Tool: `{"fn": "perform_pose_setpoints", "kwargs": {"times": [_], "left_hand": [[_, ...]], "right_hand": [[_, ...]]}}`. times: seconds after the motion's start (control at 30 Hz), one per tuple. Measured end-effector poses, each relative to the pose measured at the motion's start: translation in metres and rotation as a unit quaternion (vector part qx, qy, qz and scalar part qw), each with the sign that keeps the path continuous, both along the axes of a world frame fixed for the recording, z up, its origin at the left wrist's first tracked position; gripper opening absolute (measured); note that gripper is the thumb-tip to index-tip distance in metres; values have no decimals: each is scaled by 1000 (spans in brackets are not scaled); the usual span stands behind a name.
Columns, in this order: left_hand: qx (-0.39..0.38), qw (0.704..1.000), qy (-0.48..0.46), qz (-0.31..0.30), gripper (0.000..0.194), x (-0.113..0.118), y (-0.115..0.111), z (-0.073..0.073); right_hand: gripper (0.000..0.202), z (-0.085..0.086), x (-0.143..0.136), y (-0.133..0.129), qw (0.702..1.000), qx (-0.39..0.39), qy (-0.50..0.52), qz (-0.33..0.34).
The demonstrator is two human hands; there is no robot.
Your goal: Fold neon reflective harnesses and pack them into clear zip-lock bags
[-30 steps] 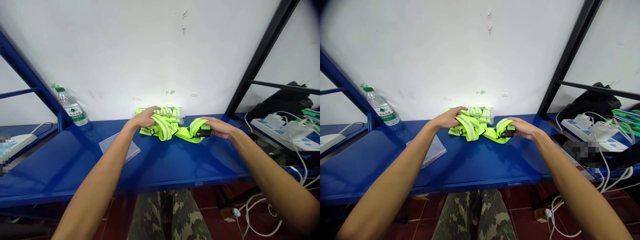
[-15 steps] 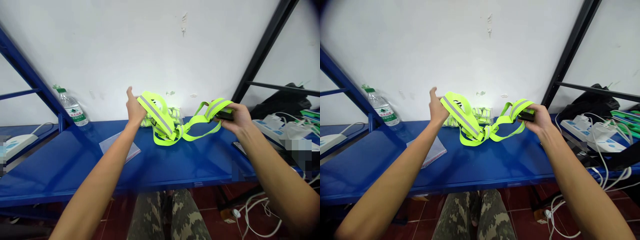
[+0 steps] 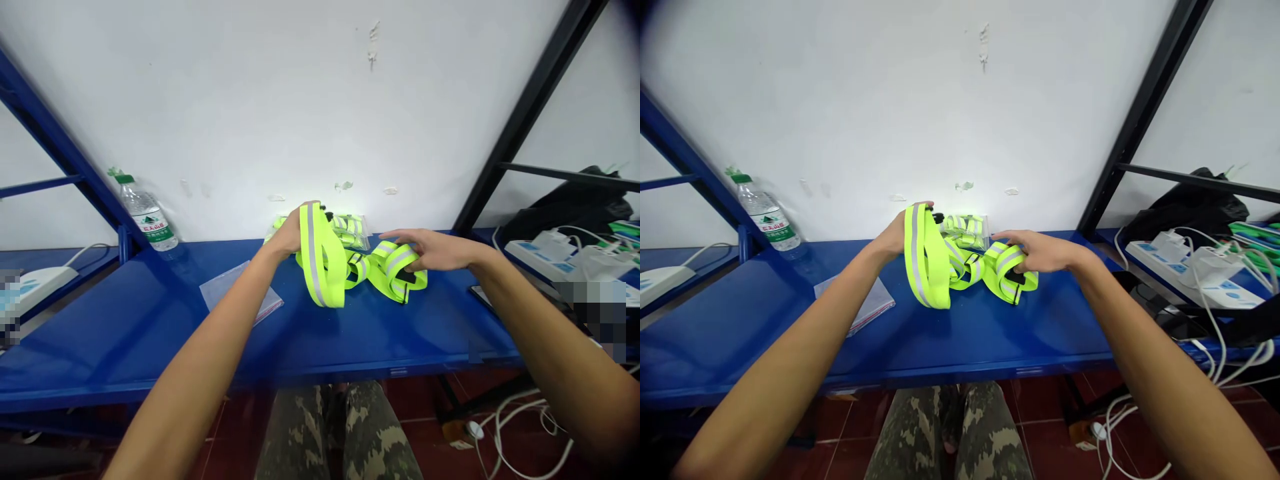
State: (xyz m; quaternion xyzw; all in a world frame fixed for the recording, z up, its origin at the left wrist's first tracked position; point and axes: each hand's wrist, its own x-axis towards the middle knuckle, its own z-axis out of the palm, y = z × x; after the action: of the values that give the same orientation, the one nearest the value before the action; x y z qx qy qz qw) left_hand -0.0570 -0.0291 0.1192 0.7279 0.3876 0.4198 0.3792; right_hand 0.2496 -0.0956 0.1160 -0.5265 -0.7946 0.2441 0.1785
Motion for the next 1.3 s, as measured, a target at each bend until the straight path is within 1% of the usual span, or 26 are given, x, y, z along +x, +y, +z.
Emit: {"fn": "perform_pose_setpoints", "kwargs": {"times": [0.03,0.07,0.1,0.13,0.17,0.2,0.23,0.3,0.37,0.43,0.47,0.53,0.6,0.63,0.67,0.7,0.73,0.77,0.83,0.9,0.97,1.03,1.1,1.13,1.2,1.3], "left_hand": [[72,995,59,37,57,1,1,-1],[135,980,119,80,54,2,2,-2],[184,960,174,123,51,3,3,-3],[212,940,214,159,48,5,3,-4],[224,927,242,182,48,6,3,-6],[223,921,255,192,48,7,3,-8],[214,923,257,190,49,8,3,-10],[186,939,236,167,53,9,5,-15],[143,964,186,125,55,11,8,-21],[51,991,109,58,56,13,10,-28],[-11,998,66,22,56,13,10,-30],[-129,991,-10,-43,58,12,9,-34],[-204,971,-58,-110,64,9,4,-33],[-229,960,-74,-144,65,7,0,-32],[-248,949,-86,-176,63,5,-3,-30],[-262,939,-99,-201,58,3,-6,-28],[-270,931,-115,-215,51,3,-8,-26],[-272,929,-132,-214,45,3,-9,-25],[-258,937,-158,-175,40,7,-10,-25],[-227,955,-146,-119,40,14,-8,-27],[-182,974,-108,-81,51,21,-4,-32],[-119,989,-72,-56,66,26,1,-39],[-57,996,-65,-26,77,28,10,-47],[-31,997,-70,-12,77,29,14,-50],[10,996,-83,9,64,29,23,-56],[45,992,-108,46,33,29,28,-57]], "right_hand": [[80,0,-4,1,997,42,-61,-10],[80,-1,-9,1,989,88,-117,-23],[79,-3,-13,2,977,134,-164,-34],[75,-5,-17,2,962,178,-203,-45],[70,-8,-21,3,945,218,-236,-57],[64,-10,-24,3,929,251,-261,-72],[58,-13,-26,3,915,276,-280,-92],[53,-19,-30,3,895,296,-300,-143],[56,-26,-32,6,891,289,-292,-196],[59,-34,-33,10,902,267,-255,-222],[59,-39,-33,13,915,251,-224,-222],[56,-46,-33,18,952,195,-126,-200],[51,-51,-32,19,980,101,8,-169],[48,-52,-31,19,984,42,80,-154],[47,-52,-29,17,979,-21,150,-136],[49,-51,-27,15,967,-81,215,-114],[52,-50,-25,12,947,-134,278,-88],[54,-49,-22,11,922,-180,337,-62],[47,-49,-16,10,867,-234,438,-40],[31,-52,-13,15,822,-240,510,-85],[19,-58,-13,22,797,-216,542,-156],[7,-63,-16,28,789,-197,543,-209],[14,-67,-21,30,793,-207,527,-227],[14,-68,-22,29,796,-222,516,-224],[11,-67,-25,26,804,-259,496,-202],[22,-64,-26,18,812,-307,476,-143]]}}
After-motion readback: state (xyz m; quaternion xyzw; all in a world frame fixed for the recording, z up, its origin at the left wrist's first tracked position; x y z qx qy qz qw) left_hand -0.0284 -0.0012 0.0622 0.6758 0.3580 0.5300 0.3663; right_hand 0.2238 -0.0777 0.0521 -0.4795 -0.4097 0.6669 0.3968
